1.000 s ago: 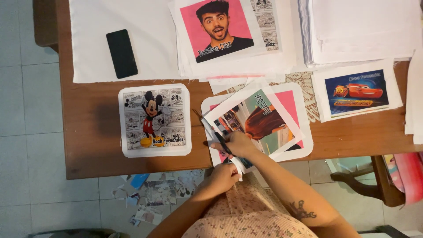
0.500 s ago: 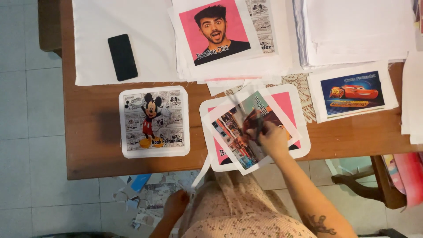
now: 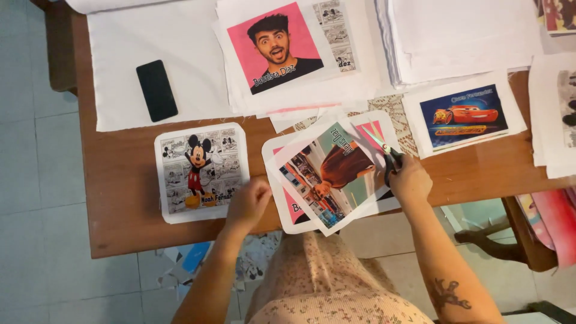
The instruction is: The person uses scissors to manually cut out various printed designs and portraits from sheets of paper on a wooden table.
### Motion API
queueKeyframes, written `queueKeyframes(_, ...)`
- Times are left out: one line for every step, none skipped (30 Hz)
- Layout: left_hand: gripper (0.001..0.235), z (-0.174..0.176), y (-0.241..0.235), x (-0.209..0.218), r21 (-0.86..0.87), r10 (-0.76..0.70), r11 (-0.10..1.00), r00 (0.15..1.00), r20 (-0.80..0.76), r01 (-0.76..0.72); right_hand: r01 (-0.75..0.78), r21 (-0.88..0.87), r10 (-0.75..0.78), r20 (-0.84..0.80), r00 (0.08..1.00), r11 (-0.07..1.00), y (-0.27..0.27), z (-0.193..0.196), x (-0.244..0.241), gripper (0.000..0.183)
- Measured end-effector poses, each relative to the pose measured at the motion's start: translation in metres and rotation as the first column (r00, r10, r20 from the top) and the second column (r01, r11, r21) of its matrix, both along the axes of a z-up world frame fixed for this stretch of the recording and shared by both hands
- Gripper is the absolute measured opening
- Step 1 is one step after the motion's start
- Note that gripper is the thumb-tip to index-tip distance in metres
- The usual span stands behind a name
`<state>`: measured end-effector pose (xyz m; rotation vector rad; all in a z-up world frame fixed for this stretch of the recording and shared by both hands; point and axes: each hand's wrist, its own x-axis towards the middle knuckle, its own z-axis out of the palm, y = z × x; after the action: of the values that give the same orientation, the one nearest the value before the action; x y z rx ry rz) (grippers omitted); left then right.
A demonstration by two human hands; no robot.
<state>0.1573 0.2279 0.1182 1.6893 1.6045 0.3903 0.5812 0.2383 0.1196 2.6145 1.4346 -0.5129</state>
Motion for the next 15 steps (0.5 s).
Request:
queueKeyframes(0.009,-0.002,0.017,0.014,0.006,-0.006,1.0,1.0,0.003,0.006,0.006,0.006,-0.006,0.003,1.0,1.0,0.001,-0.004,0.001,0.026)
queueKeyframes(0.012,-0.005,0.035,0.03,0.21,0.017,0.978,0.997,-0.07,-0.002,0.008,0.004,-0.008,-0.002,1.0,1.0,0.002,-0.008,0.004,0.028)
queueKeyframes(0.019,-0.008,0.052,0.045,0.406,0.057,0.914,0.989,-0.135,0.003,0.011,0.001,-0.011,-0.008,1.0,1.0,0.004,-0.012,0.006,0.029)
queueKeyframes(0.019,-0.016,0.063,0.055,0.409,0.05,0.912,0.99,-0.13,0.008,0.019,0.005,-0.019,-0.003,1.0,1.0,0.005,-0.007,0.004,0.029)
queueKeyframes(0.025,-0.024,0.075,0.066,0.368,0.049,0.929,0.977,-0.207,0.031,0.027,-0.013,-0.027,-0.01,1.0,1.0,0.007,-0.002,0.002,0.03)
queueKeyframes(0.031,-0.032,0.086,0.076,0.324,0.044,0.945,0.958,-0.283,0.053,0.037,-0.031,-0.037,-0.017,0.999,0.999,0.008,0.002,-0.001,0.03)
queueKeyframes(0.031,-0.027,0.092,0.084,0.328,0.035,0.943,0.96,-0.278,0.06,0.047,-0.028,-0.047,-0.013,0.999,0.999,0.009,0.002,0.0,0.03)
queueKeyframes(0.037,-0.022,0.095,0.09,0.283,0.027,0.957,0.948,-0.316,0.068,0.052,-0.039,-0.053,-0.017,0.998,0.998,0.009,0.001,0.0,0.031)
queueKeyframes(0.043,-0.017,0.099,0.096,0.238,0.016,0.968,0.935,-0.353,0.073,0.057,-0.05,-0.059,-0.021,0.998,0.997,0.009,0.0,0.0,0.033)
queueKeyframes(0.043,-0.018,0.104,0.098,0.236,0.007,0.968,0.936,-0.352,0.082,0.067,-0.052,-0.068,-0.02,0.997,0.996,0.01,-0.003,0.001,0.033)
queueKeyframes(0.044,-0.019,0.11,0.101,0.179,-0.016,0.98,0.93,-0.368,0.088,0.065,-0.059,-0.066,-0.023,0.998,0.996,0.01,-0.007,0.002,0.034)
queueKeyframes(0.045,-0.021,0.114,0.103,0.119,-0.04,0.989,0.923,-0.384,0.092,0.062,-0.066,-0.064,-0.028,0.998,0.996,0.01,-0.01,0.003,0.035)
queueKeyframes(0.045,-0.022,0.118,0.104,0.116,-0.049,0.988,0.922,-0.384,0.101,0.071,-0.07,-0.073,-0.028,0.997,0.995,0.011,-0.009,0.004,0.035)
queueKeyframes(0.043,-0.022,0.121,0.103,0.061,-0.071,0.993,0.927,-0.369,0.1,0.056,-0.073,-0.06,-0.045,0.997,0.996,0.011,-0.008,0.004,0.037)
queueKeyframes(0.042,-0.023,0.125,0.103,0.005,-0.092,0.995,0.931,-0.352,0.1,0.042,-0.076,-0.046,-0.062,0.997,0.996,0.012,-0.006,0.004,0.038)
